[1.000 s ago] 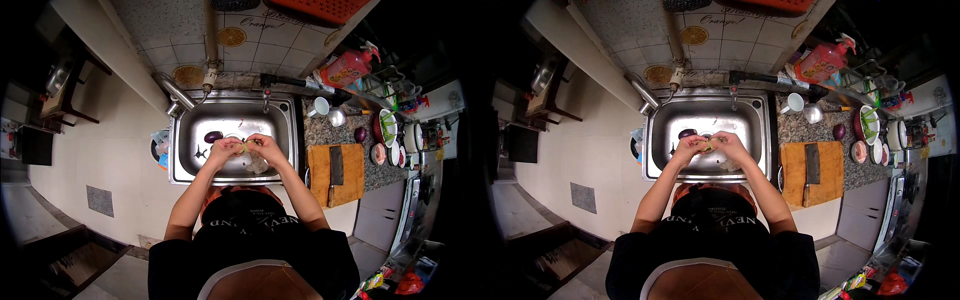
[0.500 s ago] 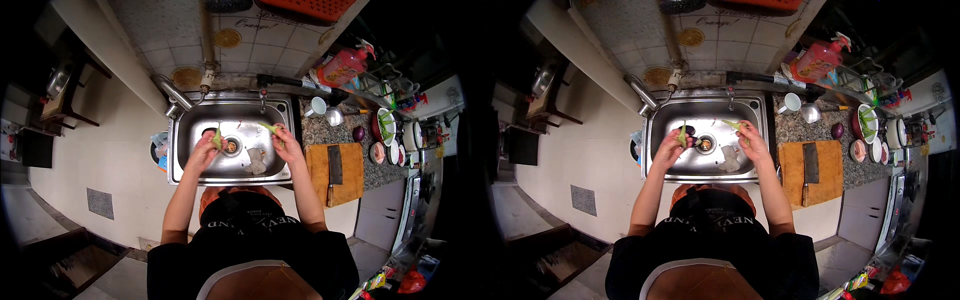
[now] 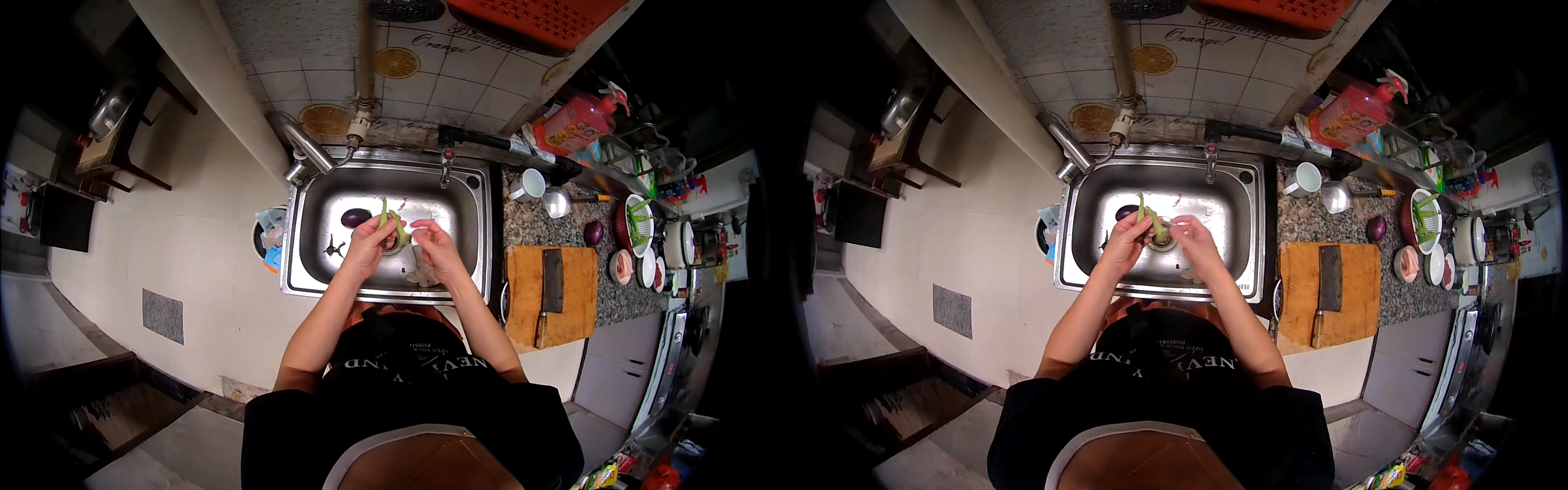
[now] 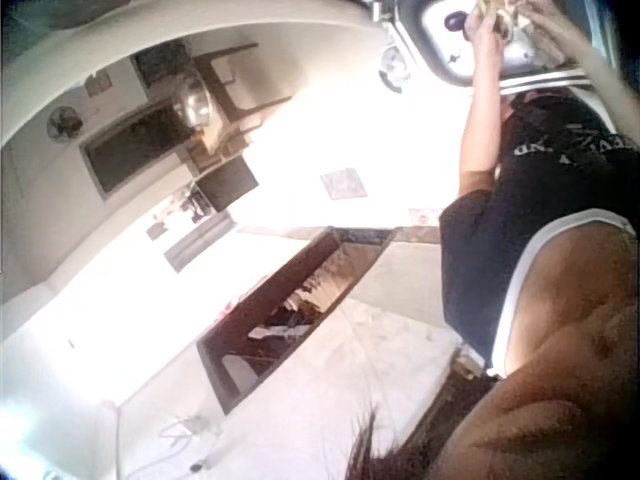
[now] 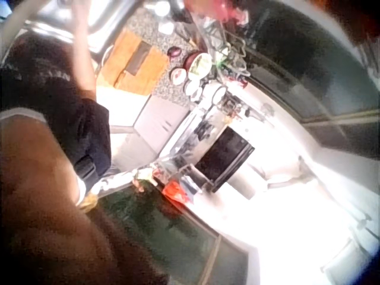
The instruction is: The person adds powder to a bowl of sliced meat using a spoon, pours liquid from a bottle, and mixes the contents by hand. The person then rinses eggplants under running water in a sink and removes their stems by hand.
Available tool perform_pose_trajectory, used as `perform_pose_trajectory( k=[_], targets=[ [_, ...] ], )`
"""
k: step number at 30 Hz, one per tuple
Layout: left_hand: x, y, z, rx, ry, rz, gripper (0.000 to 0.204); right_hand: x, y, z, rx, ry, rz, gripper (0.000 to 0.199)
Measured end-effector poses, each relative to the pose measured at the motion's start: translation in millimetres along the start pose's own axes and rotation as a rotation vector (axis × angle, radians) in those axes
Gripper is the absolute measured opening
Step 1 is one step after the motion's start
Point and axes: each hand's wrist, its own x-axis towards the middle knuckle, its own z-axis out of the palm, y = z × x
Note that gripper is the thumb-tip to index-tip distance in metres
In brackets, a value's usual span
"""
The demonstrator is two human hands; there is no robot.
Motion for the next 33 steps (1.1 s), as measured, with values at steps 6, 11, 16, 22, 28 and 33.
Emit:
perform_pose_trajectory(
  k=[6, 11, 16, 22, 28, 33],
  targets=[
    [-3, 8, -3, 0.216, -0.102, -0.043, 0.019, 4, -43, 11, -0.64, -0.001, -0.42, 0.017],
    [-5, 12, -2, 0.256, -0.137, -0.05, 0.019, 10, -41, 11, -0.674, -0.04, -0.427, 0.016],
    [-6, 7, -3, 0.211, -0.079, -0.063, 0.018, 5, -35, 16, -0.744, 0.139, -0.484, 0.015],
    [-7, 1, 3, 0.098, 0.0, -0.067, 0.017, -1, -28, 31, -0.779, 0.301, -0.672, 0.011],
    [-9, -5, 12, -0.093, 0.049, -0.117, 0.015, -5, -25, 32, -0.823, 0.319, -0.848, 0.01],
    [-9, -11, 6, -0.171, 0.017, -0.133, 0.015, -7, -38, 28, -0.785, 0.138, -0.558, 0.011]
  ],
)
